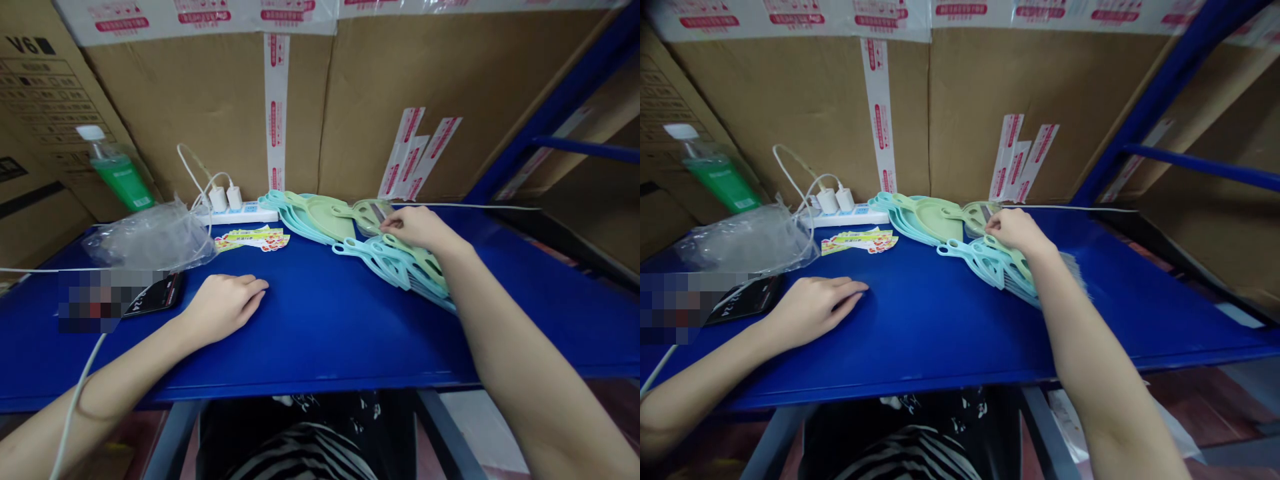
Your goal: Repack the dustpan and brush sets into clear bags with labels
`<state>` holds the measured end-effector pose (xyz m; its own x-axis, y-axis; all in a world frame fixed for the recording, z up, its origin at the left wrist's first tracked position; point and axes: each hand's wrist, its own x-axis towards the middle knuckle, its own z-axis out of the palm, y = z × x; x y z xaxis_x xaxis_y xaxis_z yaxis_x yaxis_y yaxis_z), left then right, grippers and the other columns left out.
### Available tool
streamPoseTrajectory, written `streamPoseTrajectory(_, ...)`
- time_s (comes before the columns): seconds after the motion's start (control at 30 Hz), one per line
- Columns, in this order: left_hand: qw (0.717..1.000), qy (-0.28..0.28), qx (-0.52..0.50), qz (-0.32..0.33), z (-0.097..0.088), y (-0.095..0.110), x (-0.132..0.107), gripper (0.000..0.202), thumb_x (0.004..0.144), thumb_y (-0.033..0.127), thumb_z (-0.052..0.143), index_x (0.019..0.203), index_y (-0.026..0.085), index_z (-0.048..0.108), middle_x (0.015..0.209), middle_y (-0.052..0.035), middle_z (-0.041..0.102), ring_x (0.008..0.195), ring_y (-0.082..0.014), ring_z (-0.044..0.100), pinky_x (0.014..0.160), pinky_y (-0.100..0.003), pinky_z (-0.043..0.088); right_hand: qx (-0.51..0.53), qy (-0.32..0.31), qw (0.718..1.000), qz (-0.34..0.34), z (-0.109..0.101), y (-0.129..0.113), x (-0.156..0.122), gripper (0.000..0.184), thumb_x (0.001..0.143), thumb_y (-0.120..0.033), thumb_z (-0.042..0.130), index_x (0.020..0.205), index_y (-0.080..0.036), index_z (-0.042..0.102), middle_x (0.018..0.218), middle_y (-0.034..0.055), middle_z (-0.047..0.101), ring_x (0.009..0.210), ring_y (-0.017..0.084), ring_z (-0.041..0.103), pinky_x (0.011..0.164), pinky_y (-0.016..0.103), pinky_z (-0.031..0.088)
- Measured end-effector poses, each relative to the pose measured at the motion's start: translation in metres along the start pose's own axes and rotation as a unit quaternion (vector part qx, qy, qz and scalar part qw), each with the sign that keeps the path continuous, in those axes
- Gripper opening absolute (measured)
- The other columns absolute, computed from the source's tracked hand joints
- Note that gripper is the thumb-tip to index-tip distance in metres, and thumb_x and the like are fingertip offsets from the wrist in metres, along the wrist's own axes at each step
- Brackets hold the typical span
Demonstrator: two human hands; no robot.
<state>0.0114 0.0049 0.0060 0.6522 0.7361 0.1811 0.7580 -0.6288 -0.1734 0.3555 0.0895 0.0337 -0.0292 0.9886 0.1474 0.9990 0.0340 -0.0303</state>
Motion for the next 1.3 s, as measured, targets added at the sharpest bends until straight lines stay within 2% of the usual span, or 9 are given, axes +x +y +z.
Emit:
streamPoseTrajectory(0.13, 1.000, -0.002, 0.000, 0.004, 0.000, 0.000, 0.000, 0.035, 0.095, 0.027, 0.036, 0.102, 0.021, 0.069, 0.089, -0.0021, 0.076, 0.070, -0.0181, 0.071, 0.058, -0.026, 0.048, -0.010, -0.019, 1.000, 0.004, -0.001, 0.001, -0.001, 0.023, 0.076, -0.020, 0.058, 0.089, -0.023, 0.076, 0.082, 0.0039, 0.075, 0.080, 0.022, 0.070, 0.069, 0.028, 0.050)
streamPoseTrajectory(0.33, 1.000, -0.004, -0.005, 0.002, 0.001, 0.000, 0.000, 0.034, 0.095, 0.026, 0.036, 0.101, 0.021, 0.069, 0.090, -0.0027, 0.076, 0.070, -0.0177, 0.071, 0.058, -0.026, 0.048, -0.049, -0.045, 0.996, 0.065, -0.007, -0.005, -0.006, 0.027, 0.079, -0.029, 0.059, 0.099, -0.021, 0.075, 0.096, 0.0122, 0.074, 0.091, 0.031, 0.069, 0.067, 0.035, 0.050)
streamPoseTrajectory(0.5, 1.000, -0.001, -0.007, 0.002, 0.001, 0.000, 0.001, 0.034, 0.095, 0.027, 0.036, 0.100, 0.021, 0.069, 0.089, -0.0021, 0.075, 0.068, -0.0183, 0.071, 0.056, -0.027, 0.047, -0.083, -0.066, 0.988, 0.116, -0.015, -0.018, -0.013, 0.032, 0.086, -0.034, 0.054, 0.110, -0.020, 0.072, 0.105, 0.0149, 0.072, 0.100, 0.032, 0.067, 0.072, 0.036, 0.051)
streamPoseTrajectory(0.67, 1.000, -0.005, 0.002, 0.001, 0.000, 0.000, 0.000, 0.034, 0.095, 0.027, 0.036, 0.101, 0.021, 0.069, 0.089, -0.0017, 0.076, 0.069, -0.0190, 0.071, 0.057, -0.028, 0.047, -0.100, -0.094, 0.978, 0.155, -0.021, -0.026, -0.018, 0.038, 0.092, -0.034, 0.049, 0.116, -0.012, 0.068, 0.115, 0.0197, 0.068, 0.109, 0.033, 0.064, 0.079, 0.036, 0.050)
streamPoseTrajectory(0.83, 1.000, -0.014, 0.003, -0.005, 0.000, 0.001, 0.000, 0.034, 0.095, 0.027, 0.035, 0.102, 0.022, 0.068, 0.090, -0.0018, 0.076, 0.071, -0.0179, 0.071, 0.058, -0.026, 0.047, -0.111, -0.104, 0.979, 0.139, -0.023, -0.027, -0.019, 0.039, 0.094, -0.031, 0.045, 0.123, -0.012, 0.062, 0.119, 0.0193, 0.066, 0.112, 0.031, 0.062, 0.082, 0.035, 0.049)
streamPoseTrajectory(1.1, 1.000, -0.012, 0.005, 0.000, 0.001, 0.000, 0.000, 0.033, 0.095, 0.026, 0.036, 0.102, 0.022, 0.068, 0.090, -0.0014, 0.076, 0.070, -0.0199, 0.071, 0.057, -0.028, 0.048, -0.106, -0.120, 0.977, 0.144, -0.030, -0.033, -0.023, 0.044, 0.094, -0.033, 0.047, 0.128, -0.005, 0.055, 0.124, 0.0273, 0.061, 0.115, 0.034, 0.060, 0.084, 0.035, 0.047)
streamPoseTrajectory(1.2, 1.000, -0.013, 0.006, 0.001, 0.001, 0.000, -0.001, 0.033, 0.095, 0.026, 0.037, 0.101, 0.021, 0.069, 0.090, -0.0016, 0.076, 0.071, -0.0193, 0.071, 0.058, -0.027, 0.048, -0.108, -0.116, 0.977, 0.141, -0.029, -0.032, -0.022, 0.042, 0.093, -0.033, 0.048, 0.126, -0.008, 0.058, 0.122, 0.0253, 0.063, 0.113, 0.033, 0.061, 0.082, 0.035, 0.048)
streamPoseTrajectory(1.3, 1.000, -0.015, 0.006, -0.002, 0.000, 0.001, 0.000, 0.033, 0.095, 0.026, 0.037, 0.102, 0.022, 0.069, 0.090, -0.0016, 0.076, 0.071, -0.0183, 0.071, 0.058, -0.026, 0.048, -0.109, -0.108, 0.979, 0.131, -0.023, -0.027, -0.019, 0.036, 0.092, -0.034, 0.049, 0.116, -0.013, 0.066, 0.115, 0.0198, 0.068, 0.109, 0.032, 0.064, 0.078, 0.035, 0.049)
